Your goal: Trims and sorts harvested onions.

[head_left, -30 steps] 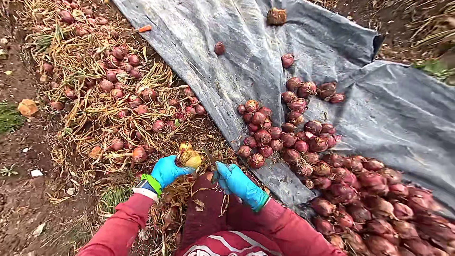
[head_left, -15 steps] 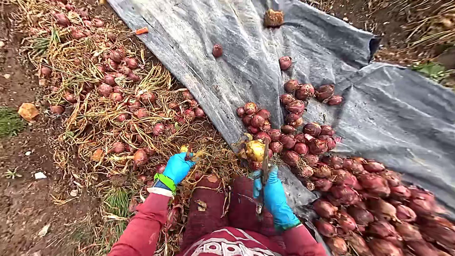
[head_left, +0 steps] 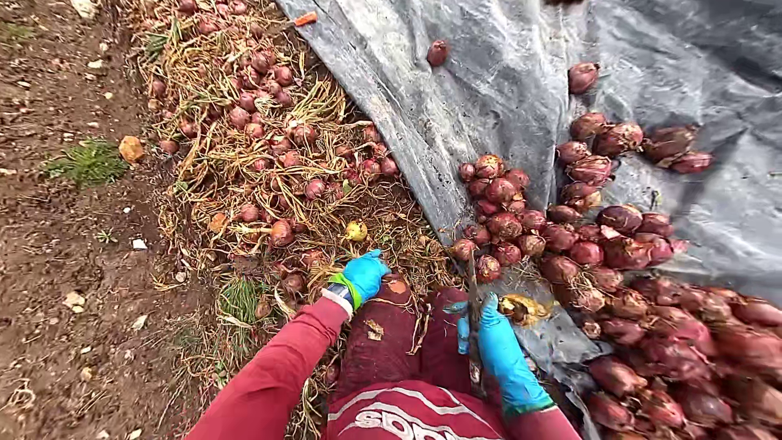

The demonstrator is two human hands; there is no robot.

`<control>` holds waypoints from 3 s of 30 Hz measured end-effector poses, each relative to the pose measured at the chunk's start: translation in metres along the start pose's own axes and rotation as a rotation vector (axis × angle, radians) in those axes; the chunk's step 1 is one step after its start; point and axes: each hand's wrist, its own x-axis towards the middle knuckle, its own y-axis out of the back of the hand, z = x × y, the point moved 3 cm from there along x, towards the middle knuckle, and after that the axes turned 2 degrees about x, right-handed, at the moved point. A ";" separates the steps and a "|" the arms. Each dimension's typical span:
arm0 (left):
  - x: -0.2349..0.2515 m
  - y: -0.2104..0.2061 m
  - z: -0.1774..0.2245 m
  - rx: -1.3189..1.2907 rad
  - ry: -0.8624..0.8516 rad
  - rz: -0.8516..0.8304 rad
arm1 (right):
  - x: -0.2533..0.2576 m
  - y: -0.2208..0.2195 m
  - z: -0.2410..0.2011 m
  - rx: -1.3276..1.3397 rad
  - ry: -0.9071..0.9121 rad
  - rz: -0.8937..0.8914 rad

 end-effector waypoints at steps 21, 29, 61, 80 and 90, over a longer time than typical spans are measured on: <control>-0.049 0.118 0.034 -0.264 0.177 -0.240 | 0.037 -0.077 -0.062 -0.074 0.052 -0.448; -0.100 0.132 0.043 -0.193 0.281 0.073 | -0.035 -0.037 -0.043 -0.166 0.120 -0.428; 0.008 0.075 -0.046 -0.394 0.103 -0.029 | 0.103 -0.064 -0.034 0.004 -0.234 -0.514; -0.096 0.132 0.150 0.045 0.011 -0.085 | -0.070 0.005 -0.060 -0.093 0.265 -0.225; -0.324 0.088 -0.201 -0.065 1.248 0.231 | -0.049 0.045 -0.065 0.029 0.100 0.211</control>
